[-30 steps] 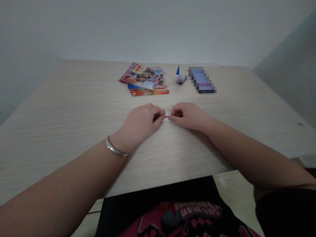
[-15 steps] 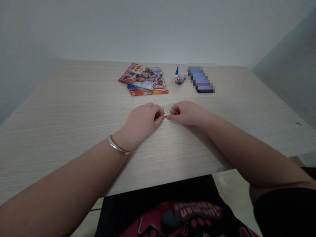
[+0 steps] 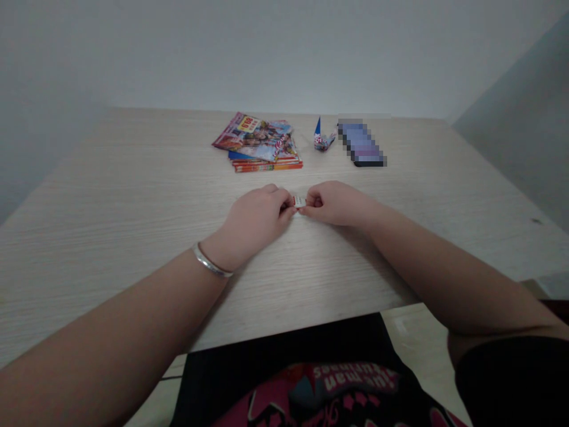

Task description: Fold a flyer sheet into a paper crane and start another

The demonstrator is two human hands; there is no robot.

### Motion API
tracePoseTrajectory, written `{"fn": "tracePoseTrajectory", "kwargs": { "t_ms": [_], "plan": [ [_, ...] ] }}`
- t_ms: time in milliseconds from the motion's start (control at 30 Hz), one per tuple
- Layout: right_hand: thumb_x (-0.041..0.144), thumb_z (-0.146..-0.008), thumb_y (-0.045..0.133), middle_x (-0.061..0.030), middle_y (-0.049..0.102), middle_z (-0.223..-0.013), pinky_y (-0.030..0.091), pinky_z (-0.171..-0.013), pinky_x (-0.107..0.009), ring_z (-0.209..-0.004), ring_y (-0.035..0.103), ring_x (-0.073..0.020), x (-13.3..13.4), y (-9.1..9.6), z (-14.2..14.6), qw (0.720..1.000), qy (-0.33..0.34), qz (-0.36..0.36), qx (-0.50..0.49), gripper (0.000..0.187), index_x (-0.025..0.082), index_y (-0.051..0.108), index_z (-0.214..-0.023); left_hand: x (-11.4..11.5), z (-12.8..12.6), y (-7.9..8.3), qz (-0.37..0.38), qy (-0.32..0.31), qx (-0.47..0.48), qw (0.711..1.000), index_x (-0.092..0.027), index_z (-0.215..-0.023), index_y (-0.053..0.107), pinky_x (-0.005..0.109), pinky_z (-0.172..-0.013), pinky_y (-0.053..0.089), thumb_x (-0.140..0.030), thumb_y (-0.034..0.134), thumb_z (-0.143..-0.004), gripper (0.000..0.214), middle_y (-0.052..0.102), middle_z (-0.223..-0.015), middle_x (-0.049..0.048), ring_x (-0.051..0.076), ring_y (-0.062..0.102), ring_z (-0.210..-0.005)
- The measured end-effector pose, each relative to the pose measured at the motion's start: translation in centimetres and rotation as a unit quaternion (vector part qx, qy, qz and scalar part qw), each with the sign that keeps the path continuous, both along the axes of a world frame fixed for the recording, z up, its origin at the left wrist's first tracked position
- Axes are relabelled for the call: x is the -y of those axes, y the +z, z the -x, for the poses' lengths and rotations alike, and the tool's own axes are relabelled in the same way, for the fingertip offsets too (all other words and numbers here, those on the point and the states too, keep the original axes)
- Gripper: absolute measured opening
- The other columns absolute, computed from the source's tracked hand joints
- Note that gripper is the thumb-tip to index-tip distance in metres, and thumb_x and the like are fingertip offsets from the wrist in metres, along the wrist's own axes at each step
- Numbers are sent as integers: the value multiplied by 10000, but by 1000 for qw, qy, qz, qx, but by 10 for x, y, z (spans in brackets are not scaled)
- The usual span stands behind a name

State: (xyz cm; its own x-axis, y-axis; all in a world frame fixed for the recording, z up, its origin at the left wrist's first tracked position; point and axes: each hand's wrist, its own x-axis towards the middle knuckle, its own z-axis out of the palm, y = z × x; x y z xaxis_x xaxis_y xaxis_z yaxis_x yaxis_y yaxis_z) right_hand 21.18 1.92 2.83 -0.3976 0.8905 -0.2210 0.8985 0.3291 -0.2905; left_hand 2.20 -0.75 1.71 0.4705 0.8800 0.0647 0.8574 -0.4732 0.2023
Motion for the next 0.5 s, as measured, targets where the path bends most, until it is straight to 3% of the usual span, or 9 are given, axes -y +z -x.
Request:
{"fn": "tracePoseTrajectory", "kwargs": {
  "t_ms": [500],
  "plan": [
    [404, -967, 626, -38, 726, -803, 331, -618, -292, -674, 547, -150, 3, -1, -4, 1000, 9, -12, -3, 251, 185, 730, -901, -4, 2, 1, 36, 11, 58, 998, -180, -997, 714, 338, -690, 403, -325, 615, -954, 180, 694, -926, 62, 221, 621, -799]
  ]
}}
